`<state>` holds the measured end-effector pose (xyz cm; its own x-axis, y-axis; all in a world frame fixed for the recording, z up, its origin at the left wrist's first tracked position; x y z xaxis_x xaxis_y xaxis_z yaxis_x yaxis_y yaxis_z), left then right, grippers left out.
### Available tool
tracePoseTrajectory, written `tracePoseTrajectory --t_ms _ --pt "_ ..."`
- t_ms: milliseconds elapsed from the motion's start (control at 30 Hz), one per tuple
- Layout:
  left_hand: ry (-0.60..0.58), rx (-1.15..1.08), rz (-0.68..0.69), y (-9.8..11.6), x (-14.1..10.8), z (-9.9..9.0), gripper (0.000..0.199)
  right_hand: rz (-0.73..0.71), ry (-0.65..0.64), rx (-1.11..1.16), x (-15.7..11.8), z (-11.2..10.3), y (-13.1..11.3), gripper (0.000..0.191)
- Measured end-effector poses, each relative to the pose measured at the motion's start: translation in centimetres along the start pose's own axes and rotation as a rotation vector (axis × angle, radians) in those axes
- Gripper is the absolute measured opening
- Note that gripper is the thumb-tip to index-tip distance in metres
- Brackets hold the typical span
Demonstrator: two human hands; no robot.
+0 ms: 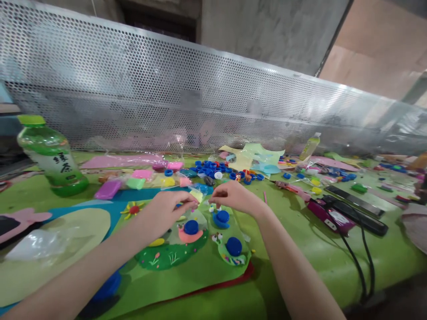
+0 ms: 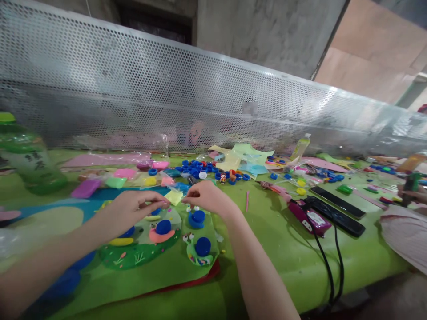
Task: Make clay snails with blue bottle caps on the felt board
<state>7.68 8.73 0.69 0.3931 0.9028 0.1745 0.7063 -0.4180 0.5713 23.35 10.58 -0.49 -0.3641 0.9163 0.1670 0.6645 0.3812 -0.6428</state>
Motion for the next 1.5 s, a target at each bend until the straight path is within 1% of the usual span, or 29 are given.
tracePoseTrajectory --t_ms 133,200,333,533,733,900,1000,1067,1100,1167,1267,1333,1400,1500 --pt "0.012 -0.061 -0.045 -0.1 -0.1 -0.1 0.027 -0.052 -0.048 0.046 -0.3 1.1 -1.4 0.019" --pt "0.028 -0.052 -0.031 0.0 -0.2 -0.3 0.028 -0.083 -0.055 0.076 -0.4 1.4 -1.8 0.019" --pt "0.040 -0.037 0.015 0.3 -0.2 -0.5 0.031 -0.099 -0.071 0.109 -0.4 1.8 -2.0 0.020" --pt "0.034 -0.078 -0.015 0.0 -0.2 -0.3 0.027 -0.110 -0.055 0.111 -0.5 1.7 -2.4 0.014" --pt "0.022 -0.078 0.019 0.4 -0.4 -0.3 0.027 -0.076 -0.059 0.081 -0.5 1.8 -2.5 0.031" --pt "0.039 -0.074 0.010 0.3 -0.4 -0.4 0.027 -0.098 -0.083 0.110 -0.4 2.1 -2.7 0.036" --pt "-0.005 -0.142 0.017 0.3 -0.5 -0.1 0.025 -0.112 -0.118 0.162 -0.5 2.4 -2.9 0.039" --pt "-0.067 -0.251 0.017 0.4 -0.6 0.3 0.024 -0.110 -0.126 0.159 -0.5 2.6 -2.9 0.041" --pt "-0.108 -0.324 0.008 0.4 -0.6 0.5 0.024 -0.108 -0.113 0.141 -0.5 2.5 -2.9 0.042" --pt "-0.195 -0.487 -0.036 0.5 -0.7 1.0 0.028 -0.112 -0.037 0.064 -0.5 2.1 -2.8 0.043" --pt "-0.291 -0.662 -0.123 0.6 -0.9 1.5 0.044 -0.126 0.116 -0.084 -0.3 1.4 -2.5 0.043" --pt "-0.329 -0.734 -0.139 0.8 -1.0 1.7 0.049 -0.133 0.180 -0.166 -0.2 1.2 -2.4 0.042" --pt "-0.357 -0.771 -0.133 1.1 -1.1 1.8 0.047 -0.141 0.213 -0.219 -0.2 1.1 -2.4 0.040" --pt "-0.335 -0.793 -0.146 1.1 -1.1 1.7 0.047 -0.154 0.249 -0.202 -0.2 0.7 -2.6 0.037"
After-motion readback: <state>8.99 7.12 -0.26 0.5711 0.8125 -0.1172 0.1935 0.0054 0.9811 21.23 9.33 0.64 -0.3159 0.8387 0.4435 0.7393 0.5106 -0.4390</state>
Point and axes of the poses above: each hand's wrist, its own x-axis towards the middle knuckle, its own z-axis out of the palm, y = z × x, the point moved 6 cm from there along x, towards the middle knuckle, and after that the axes turned 6 degrees about y, right-handed, at the moved point
